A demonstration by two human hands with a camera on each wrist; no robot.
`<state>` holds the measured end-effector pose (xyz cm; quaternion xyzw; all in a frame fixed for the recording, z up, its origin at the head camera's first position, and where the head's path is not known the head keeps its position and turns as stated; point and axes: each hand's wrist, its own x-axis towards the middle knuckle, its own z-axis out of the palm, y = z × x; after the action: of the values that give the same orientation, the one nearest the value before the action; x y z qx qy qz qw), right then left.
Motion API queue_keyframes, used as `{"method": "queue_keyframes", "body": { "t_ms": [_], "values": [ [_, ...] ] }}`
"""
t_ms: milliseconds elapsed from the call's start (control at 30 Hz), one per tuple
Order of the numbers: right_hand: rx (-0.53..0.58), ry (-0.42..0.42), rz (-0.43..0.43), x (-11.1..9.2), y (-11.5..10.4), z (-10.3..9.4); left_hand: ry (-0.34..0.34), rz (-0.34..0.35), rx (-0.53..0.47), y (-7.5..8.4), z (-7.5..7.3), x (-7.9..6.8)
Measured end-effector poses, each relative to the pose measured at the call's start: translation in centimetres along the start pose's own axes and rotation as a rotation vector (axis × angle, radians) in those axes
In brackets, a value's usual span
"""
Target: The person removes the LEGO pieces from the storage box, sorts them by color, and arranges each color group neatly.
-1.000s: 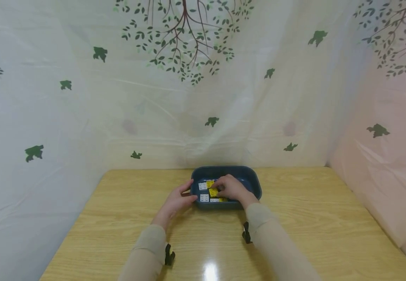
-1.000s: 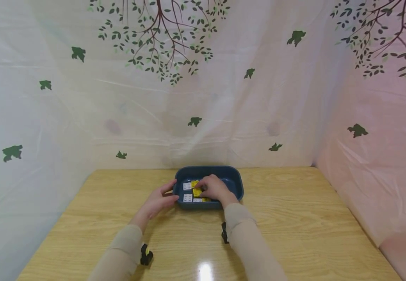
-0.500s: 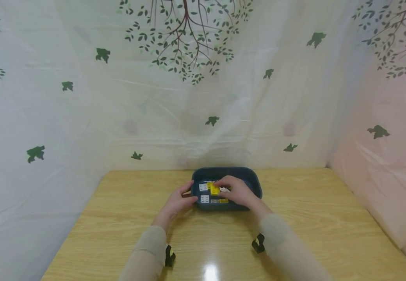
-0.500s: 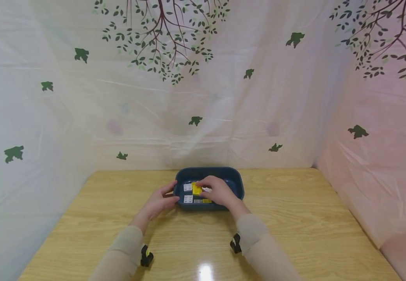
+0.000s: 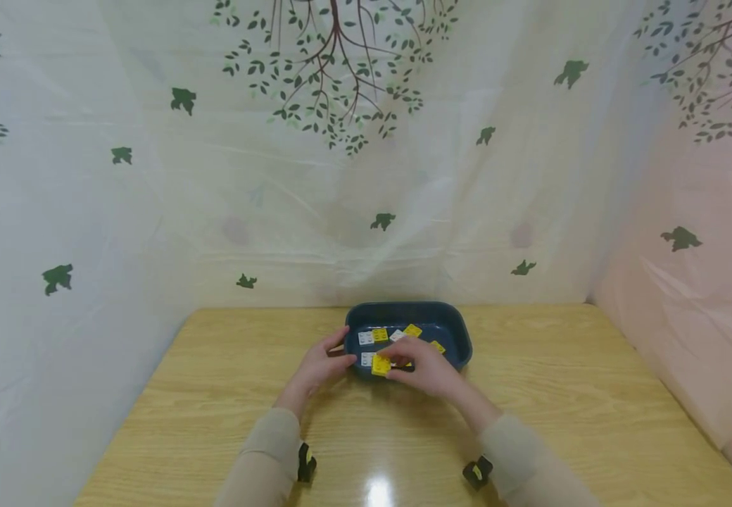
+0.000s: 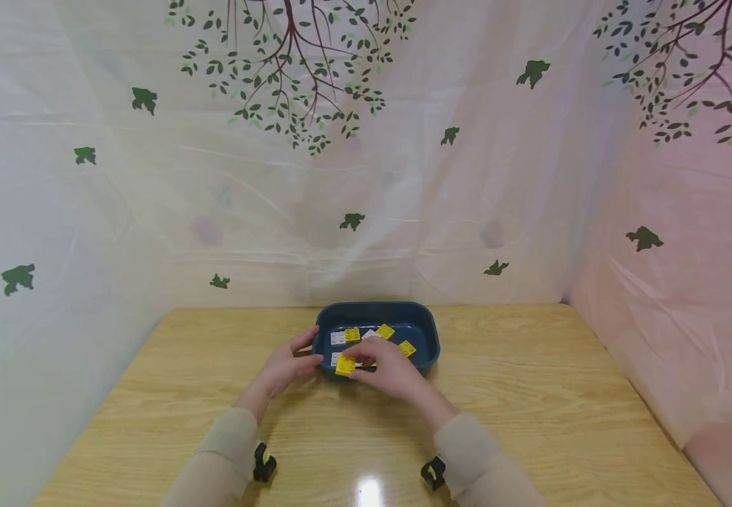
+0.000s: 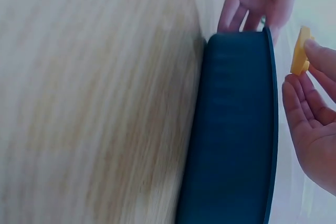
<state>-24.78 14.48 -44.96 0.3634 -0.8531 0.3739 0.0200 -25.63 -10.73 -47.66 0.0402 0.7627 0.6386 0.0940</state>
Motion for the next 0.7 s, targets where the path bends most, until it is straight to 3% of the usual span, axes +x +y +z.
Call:
{"method": "queue_keyframes", "body": {
  "t_ms": [267, 467, 700],
  "values": [
    [0.026, -0.005, -0.023, 0.1, -0.7, 1.3, 0.006, 0.001, 0.024, -0.1, -0.2, 1.0],
    [-0.035, -0.030, 0.015, 0.4, -0.7, 2.7, 0.019, -0.010, 0.052, 0.3, -0.2, 1.4],
    [-0.024, -0.094, 0.033, 1.1, -0.1, 4.0, 0.038, -0.041, 0.070, 0.0, -0.4, 2.3]
  ]
}}
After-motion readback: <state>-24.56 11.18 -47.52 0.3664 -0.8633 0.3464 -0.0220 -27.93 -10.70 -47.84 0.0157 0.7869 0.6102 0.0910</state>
